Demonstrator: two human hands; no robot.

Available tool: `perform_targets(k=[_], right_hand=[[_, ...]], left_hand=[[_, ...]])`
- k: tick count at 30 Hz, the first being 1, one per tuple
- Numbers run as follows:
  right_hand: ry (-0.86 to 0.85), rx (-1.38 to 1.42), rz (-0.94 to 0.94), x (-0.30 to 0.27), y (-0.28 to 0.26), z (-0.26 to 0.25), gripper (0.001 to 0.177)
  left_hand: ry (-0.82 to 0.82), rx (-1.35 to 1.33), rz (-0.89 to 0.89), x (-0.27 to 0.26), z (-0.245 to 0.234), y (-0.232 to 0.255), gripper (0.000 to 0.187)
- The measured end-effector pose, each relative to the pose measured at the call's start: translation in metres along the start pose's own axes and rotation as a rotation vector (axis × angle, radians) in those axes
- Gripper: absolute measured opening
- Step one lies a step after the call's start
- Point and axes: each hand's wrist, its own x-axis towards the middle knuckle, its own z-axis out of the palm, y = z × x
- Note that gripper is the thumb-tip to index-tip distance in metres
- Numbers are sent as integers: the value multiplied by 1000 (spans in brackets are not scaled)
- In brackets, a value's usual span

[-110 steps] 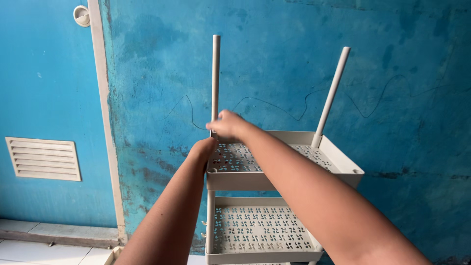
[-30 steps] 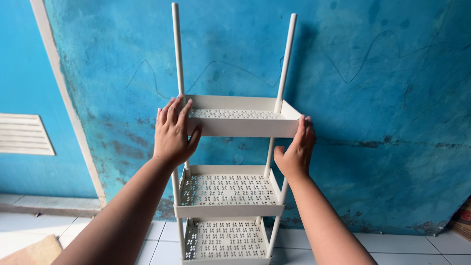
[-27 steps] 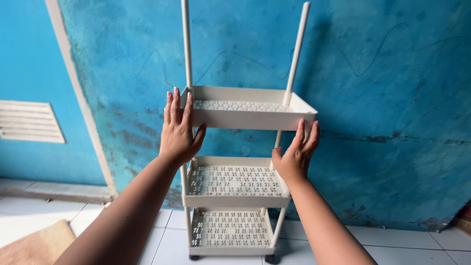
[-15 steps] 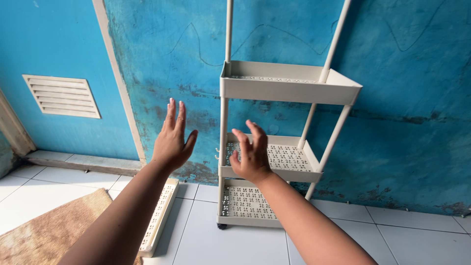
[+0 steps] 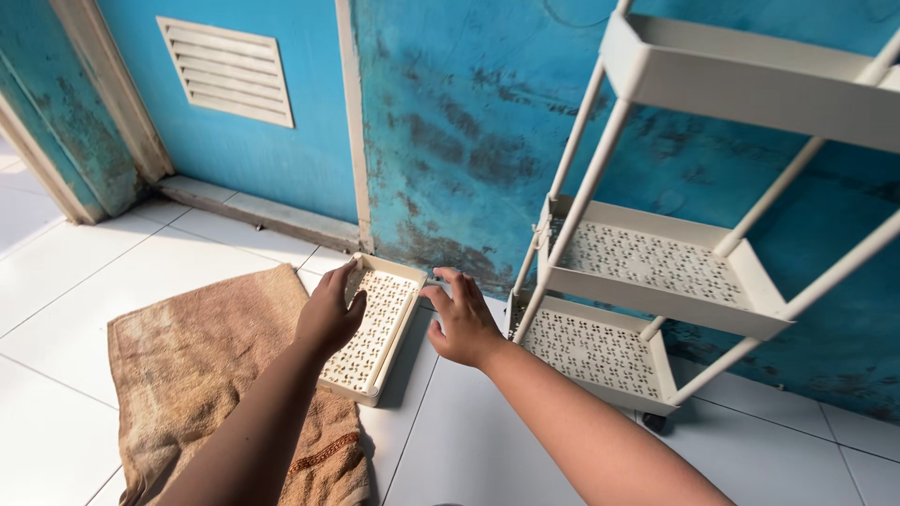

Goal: The person assembles a three-tier plastic rolling rack by inserting white vertical poles into the perforated shelves and stacking the shelves in sequence. The person handles the shelves and poles by hand, aligning and securing each component to build the structure.

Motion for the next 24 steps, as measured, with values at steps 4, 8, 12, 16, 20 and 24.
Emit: perform_targets(k=[4,8,12,16,20,24], right_hand=[[-144,44,70,-4,5,61,48],[-331,73,229,-12,9,115,44],[-467,117,371,-26,16,155,42],[-605,191,540,-40,23,187,51],[-655,292,604,-54,30,213,60],[-669,338,563,-65,36,229,65]], left_hand=[[-71,57,-113,-9,35,-55,58],[-66,64,-149,-17,76,-103,50],[-230,18,-322,-36,121,-127,36],[-366,-37,-414,-44,154,-133,31],[-372,99,-401,-44,174,-132,33],[-395,175,-450,-39,179,-130,36]])
